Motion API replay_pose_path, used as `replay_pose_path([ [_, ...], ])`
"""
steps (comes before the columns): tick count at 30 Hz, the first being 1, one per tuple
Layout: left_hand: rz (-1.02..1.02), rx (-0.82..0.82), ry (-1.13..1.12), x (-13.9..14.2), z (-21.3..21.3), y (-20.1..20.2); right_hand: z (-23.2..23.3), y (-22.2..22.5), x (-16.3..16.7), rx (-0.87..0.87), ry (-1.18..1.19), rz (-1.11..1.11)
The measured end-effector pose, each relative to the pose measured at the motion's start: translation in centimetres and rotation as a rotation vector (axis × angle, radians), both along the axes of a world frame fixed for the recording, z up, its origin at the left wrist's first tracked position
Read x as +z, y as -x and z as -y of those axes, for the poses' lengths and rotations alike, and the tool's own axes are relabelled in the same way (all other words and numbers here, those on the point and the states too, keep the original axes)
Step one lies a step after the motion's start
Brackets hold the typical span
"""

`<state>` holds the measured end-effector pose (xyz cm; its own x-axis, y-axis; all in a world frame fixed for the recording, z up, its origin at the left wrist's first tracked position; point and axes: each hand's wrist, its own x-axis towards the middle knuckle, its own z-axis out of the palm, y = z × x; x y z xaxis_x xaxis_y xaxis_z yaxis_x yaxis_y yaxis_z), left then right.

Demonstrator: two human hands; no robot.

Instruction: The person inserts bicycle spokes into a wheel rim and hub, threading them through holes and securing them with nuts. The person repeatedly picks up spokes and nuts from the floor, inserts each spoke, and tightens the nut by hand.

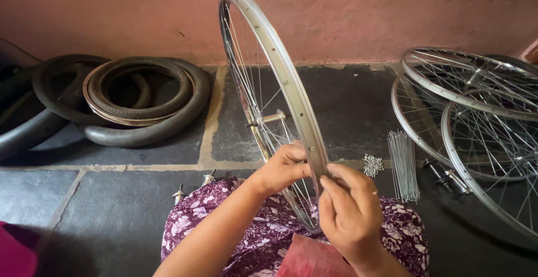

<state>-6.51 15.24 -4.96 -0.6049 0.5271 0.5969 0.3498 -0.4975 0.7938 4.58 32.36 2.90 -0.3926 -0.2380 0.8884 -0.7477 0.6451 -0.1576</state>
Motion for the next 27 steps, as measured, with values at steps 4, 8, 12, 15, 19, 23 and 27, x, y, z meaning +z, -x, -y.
replay_pose_path([
  [4, -0.216, 0.118, 0.166, 0.7, -0.4, 0.3, -0.6, 0.4, -0.6, 0.042, 0.043, 0.06],
  [8, -0.384, 0.258, 0.239, 0.2, -0.8, 0.3, -1.3, 0.3, -0.8, 0.011, 0.017, 0.063],
  [12, -0.201, 0.016, 0.182, -0.4, -1.2, 1.2, -1.9, 0.1, -0.4, 0.043, -0.012, 0.112],
  [15, 0.094, -0.116, 0.18, -0.5, -1.2, 1.9, -2.0, 0.2, -0.2, 0.018, -0.012, 0.121],
  [19, 0.256, -0.168, 0.168, -0.5, -0.6, 2.1, -1.7, 0.4, -0.3, 0.024, 0.016, 0.131],
  [23, 0.232, -0.126, 0.168, -0.5, -0.4, 1.8, -1.4, 0.4, -0.9, 0.007, 0.059, 0.12],
  [27, 0.103, -0.111, 0.142, -0.1, -0.8, 2.0, -1.6, 0.8, -2.2, 0.016, 0.114, 0.123],
])
